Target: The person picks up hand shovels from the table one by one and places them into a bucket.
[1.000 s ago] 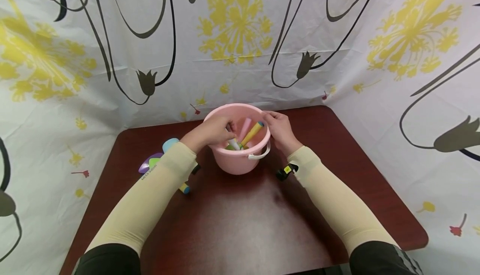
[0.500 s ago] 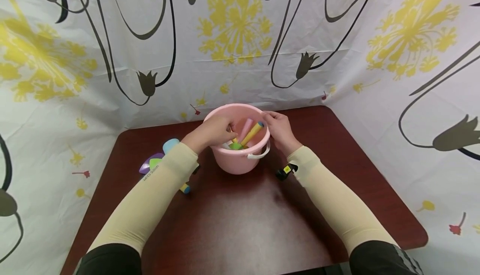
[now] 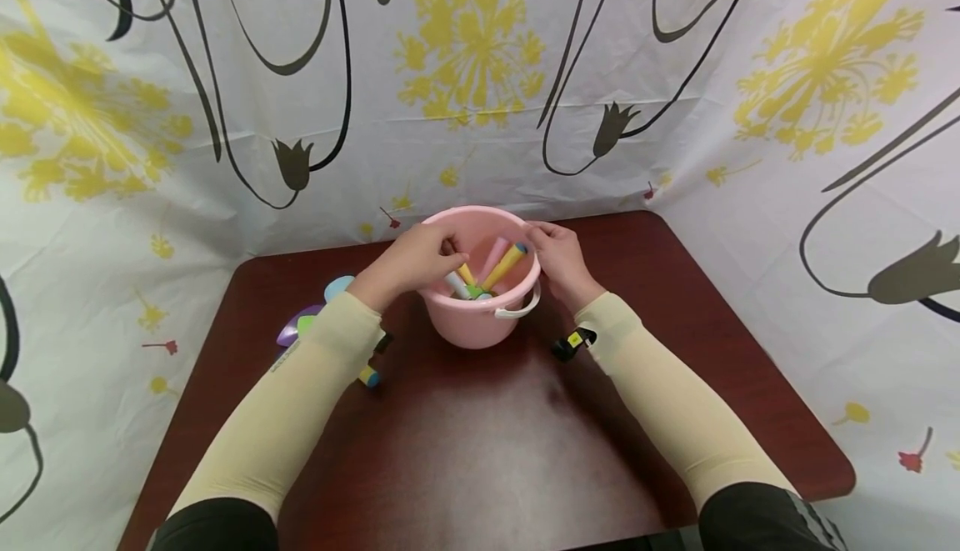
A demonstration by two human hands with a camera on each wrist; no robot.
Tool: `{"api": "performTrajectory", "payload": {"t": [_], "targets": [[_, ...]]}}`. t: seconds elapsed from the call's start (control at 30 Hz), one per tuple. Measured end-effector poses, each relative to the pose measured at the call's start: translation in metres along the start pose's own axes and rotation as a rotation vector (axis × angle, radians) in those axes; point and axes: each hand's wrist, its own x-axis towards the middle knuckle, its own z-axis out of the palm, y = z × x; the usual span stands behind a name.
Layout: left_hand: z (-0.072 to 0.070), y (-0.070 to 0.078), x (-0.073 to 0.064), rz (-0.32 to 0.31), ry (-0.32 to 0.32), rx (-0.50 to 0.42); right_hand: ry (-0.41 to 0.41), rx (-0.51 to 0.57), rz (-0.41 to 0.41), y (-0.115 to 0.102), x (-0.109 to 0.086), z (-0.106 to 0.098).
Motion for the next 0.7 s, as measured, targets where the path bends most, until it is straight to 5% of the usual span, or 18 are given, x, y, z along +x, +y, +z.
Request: {"api": "performTrajectory", "payload": {"t": [0.37,0.5,0.7], "targets": [[-0.030,-0.011,-0.041,-0.060,0.215,-0.119,0.006,0.008,0.013,0.001,-0.001,0.001],[-0.038,-0.023,-0.058,-0.080,0.226,-0.134,0.006,0.015,0.012,0.001,-0.001,0.001],[-0.038,-0.044,-0.077,-0.083,0.130,-0.146,0.009,0.027,0.003,0.000,0.000,0.002]]}}
